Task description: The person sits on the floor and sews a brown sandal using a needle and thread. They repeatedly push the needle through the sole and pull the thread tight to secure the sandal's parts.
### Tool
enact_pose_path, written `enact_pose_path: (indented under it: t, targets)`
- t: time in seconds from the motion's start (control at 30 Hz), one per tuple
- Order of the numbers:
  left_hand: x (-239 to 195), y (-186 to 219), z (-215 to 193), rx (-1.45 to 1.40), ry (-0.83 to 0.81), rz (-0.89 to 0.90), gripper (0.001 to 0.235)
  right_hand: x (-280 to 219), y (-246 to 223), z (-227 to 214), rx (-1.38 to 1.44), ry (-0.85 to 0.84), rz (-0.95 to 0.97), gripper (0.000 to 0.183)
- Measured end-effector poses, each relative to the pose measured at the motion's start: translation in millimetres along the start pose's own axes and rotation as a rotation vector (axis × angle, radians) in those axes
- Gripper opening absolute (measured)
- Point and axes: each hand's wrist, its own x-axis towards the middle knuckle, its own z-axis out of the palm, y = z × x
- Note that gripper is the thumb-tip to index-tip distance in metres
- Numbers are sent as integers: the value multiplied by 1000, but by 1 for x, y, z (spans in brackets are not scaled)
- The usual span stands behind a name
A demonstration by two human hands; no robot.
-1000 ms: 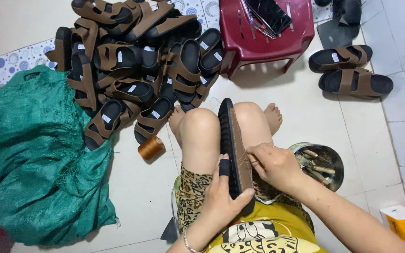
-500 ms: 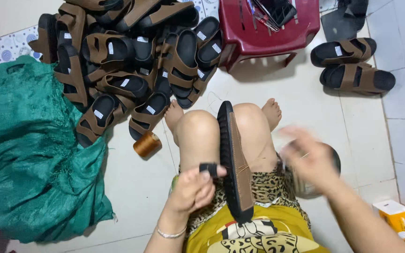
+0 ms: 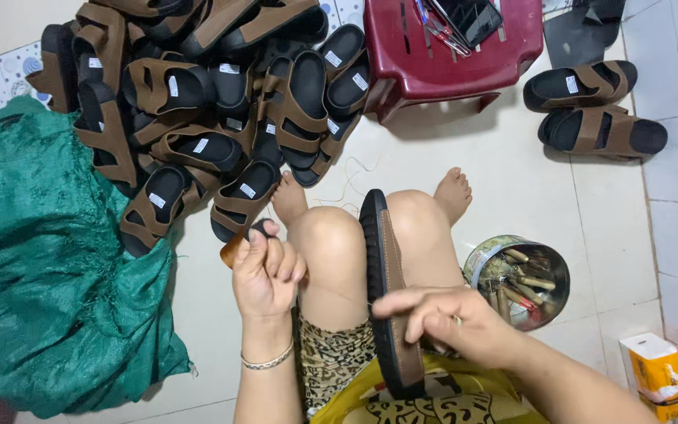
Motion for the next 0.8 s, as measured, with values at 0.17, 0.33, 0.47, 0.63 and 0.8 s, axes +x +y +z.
enact_pose_path:
  t: [0.17, 0.33, 0.47, 0.63, 0.8]
  targets:
    - [1, -11, -54, 72, 82, 15, 29, 24, 49, -9, 300, 187, -210, 57]
    - [-3, 11, -97, 174, -23, -158, 27, 4, 18, -59, -56, 360, 308, 50]
    - [-24, 42, -97, 1381, 393, 125, 31, -29, 33, -106, -652, 539, 191, 59]
    - [-71, 12, 17, 1329, 308, 285, 28, -24, -5, -43, -901, -24, 473, 51]
    - [-74, -6, 64, 1480, -672, -60, 99, -21, 10, -40, -1078, -176, 106, 53]
